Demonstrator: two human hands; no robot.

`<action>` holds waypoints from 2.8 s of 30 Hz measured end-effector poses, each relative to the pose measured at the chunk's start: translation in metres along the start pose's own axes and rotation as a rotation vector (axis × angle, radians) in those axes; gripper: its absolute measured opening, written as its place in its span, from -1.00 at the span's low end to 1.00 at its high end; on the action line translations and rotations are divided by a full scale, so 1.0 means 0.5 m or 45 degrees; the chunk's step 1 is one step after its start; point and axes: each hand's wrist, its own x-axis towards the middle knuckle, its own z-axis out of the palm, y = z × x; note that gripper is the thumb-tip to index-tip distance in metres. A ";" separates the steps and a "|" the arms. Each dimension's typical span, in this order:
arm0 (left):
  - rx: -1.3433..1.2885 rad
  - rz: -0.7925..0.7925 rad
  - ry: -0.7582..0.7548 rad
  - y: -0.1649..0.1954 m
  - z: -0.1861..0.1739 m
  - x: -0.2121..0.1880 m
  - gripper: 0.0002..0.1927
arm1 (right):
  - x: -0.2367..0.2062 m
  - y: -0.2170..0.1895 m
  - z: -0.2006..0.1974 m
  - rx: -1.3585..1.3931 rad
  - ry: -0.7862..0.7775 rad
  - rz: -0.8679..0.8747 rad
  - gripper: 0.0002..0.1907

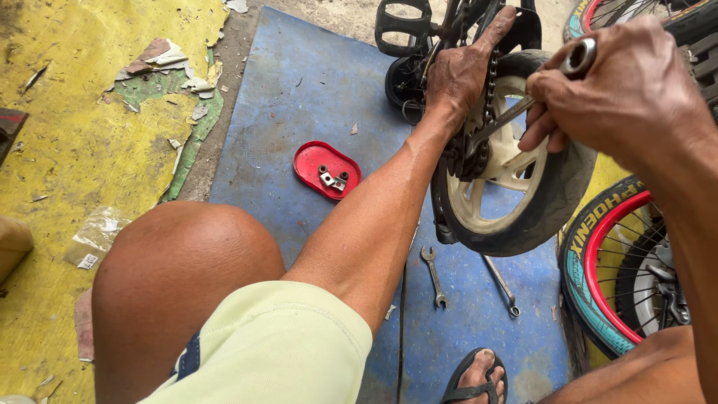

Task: The person adjusts the bicycle chain and rear wheel using wrenches and a screwdriver. They tighten bolts on the wheel axle and manipulate the chain to align it with the sprocket.

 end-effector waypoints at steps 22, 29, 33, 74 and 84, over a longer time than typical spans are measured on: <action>-0.502 -0.401 -0.018 -0.014 -0.058 0.011 -0.17 | -0.324 -0.003 0.315 0.536 0.653 -0.036 -0.84; -0.518 -0.392 0.001 -0.016 -0.066 0.020 -0.23 | -0.297 -0.025 0.301 0.559 0.669 0.006 -0.87; -0.541 -0.406 -0.016 -0.025 -0.063 0.031 -0.23 | -0.274 -0.022 0.274 0.450 0.630 -0.030 -0.90; -0.595 -0.465 -0.009 -0.043 -0.100 0.077 -0.35 | -0.258 0.234 0.711 0.020 -0.281 0.517 -0.68; -0.598 -0.411 -0.006 -0.046 -0.106 0.088 -0.32 | -0.280 0.205 0.761 0.078 -0.232 0.447 -0.69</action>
